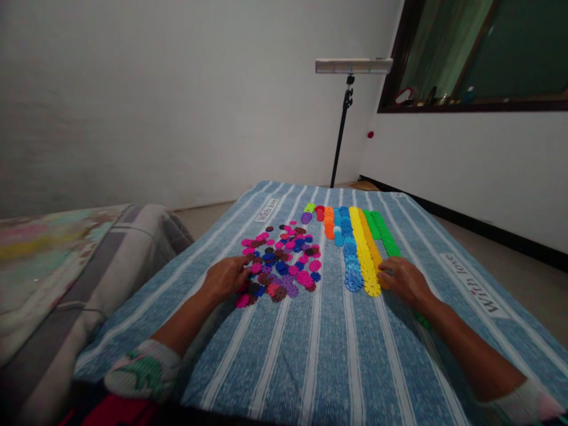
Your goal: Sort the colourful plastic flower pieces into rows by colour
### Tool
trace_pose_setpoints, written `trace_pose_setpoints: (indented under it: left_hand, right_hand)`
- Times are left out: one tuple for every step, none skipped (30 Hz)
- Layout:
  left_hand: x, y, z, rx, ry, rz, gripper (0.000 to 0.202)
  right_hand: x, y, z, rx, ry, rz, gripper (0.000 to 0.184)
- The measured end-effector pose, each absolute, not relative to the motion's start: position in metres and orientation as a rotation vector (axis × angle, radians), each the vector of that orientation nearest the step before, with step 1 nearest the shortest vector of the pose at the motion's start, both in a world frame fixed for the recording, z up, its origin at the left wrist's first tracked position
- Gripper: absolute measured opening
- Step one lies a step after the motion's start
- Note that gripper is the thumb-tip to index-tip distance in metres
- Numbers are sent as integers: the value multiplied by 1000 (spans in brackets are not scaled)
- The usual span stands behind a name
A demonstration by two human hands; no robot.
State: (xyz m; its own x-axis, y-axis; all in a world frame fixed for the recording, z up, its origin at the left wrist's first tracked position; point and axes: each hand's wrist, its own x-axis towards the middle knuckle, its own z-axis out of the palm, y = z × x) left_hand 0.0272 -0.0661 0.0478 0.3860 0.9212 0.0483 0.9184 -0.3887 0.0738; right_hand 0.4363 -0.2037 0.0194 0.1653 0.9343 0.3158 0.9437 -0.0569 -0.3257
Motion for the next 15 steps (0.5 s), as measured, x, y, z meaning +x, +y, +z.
trace_pose_setpoints:
  left_hand:
    - [29, -69, 48, 2607, 1697, 171, 33]
    - [31, -72, 47, 2634, 1653, 199, 32]
    - [34, -76, 47, 2665, 1591, 214, 29]
    - [38, -80, 46, 2707, 1496, 229, 27]
    - [41, -85, 45, 2747, 1376, 245, 25]
    - [45, -89, 44, 2786, 1238, 253, 24]
    - [49, -93, 43, 2813, 1108, 253, 23]
    - [52, -97, 41, 2829, 1008, 241, 23]
    - [55, -100, 40, 2837, 936, 223, 22]
    - [57, -102, 38, 2843, 888, 212, 21]
    - [58, -103, 37, 2845, 865, 203, 20]
    - [58, -103, 36, 2846, 862, 196, 19]
    - [58, -101, 35, 2845, 874, 192, 19]
    - [56, -100, 34, 2838, 900, 189, 18]
    - [55, -97, 34, 2827, 933, 191, 16]
  right_hand:
    - [429, -202, 19, -1964, -1801, -30, 20]
    - [420, -201, 19, -1920, -1842, -9, 20]
    - [409, -199, 19, -1869, -1890, 25, 20]
    - [396, -197, 19, -1810, -1935, 55, 20]
    - [381, -195, 18, -1747, -1982, 89, 20]
    - [366, -193, 16, -1695, -2016, 114, 20]
    - [349, -191, 14, -1656, -2036, 125, 20]
    - [333, -189, 12, -1615, -2054, 133, 19]
    - [317, -186, 10, -1566, -2091, 149, 19]
    - [301, -183, 8, -1523, -2136, 161, 19]
    - [288, -179, 7, -1482, -2190, 176, 17]
    - [275, -175, 6, -1456, -2232, 177, 15]
    - [265, -170, 5, -1445, -2258, 166, 14]
    - [257, -165, 4, -1450, -2274, 140, 12]
    - [252, -160, 3, -1463, -2283, 110, 12]
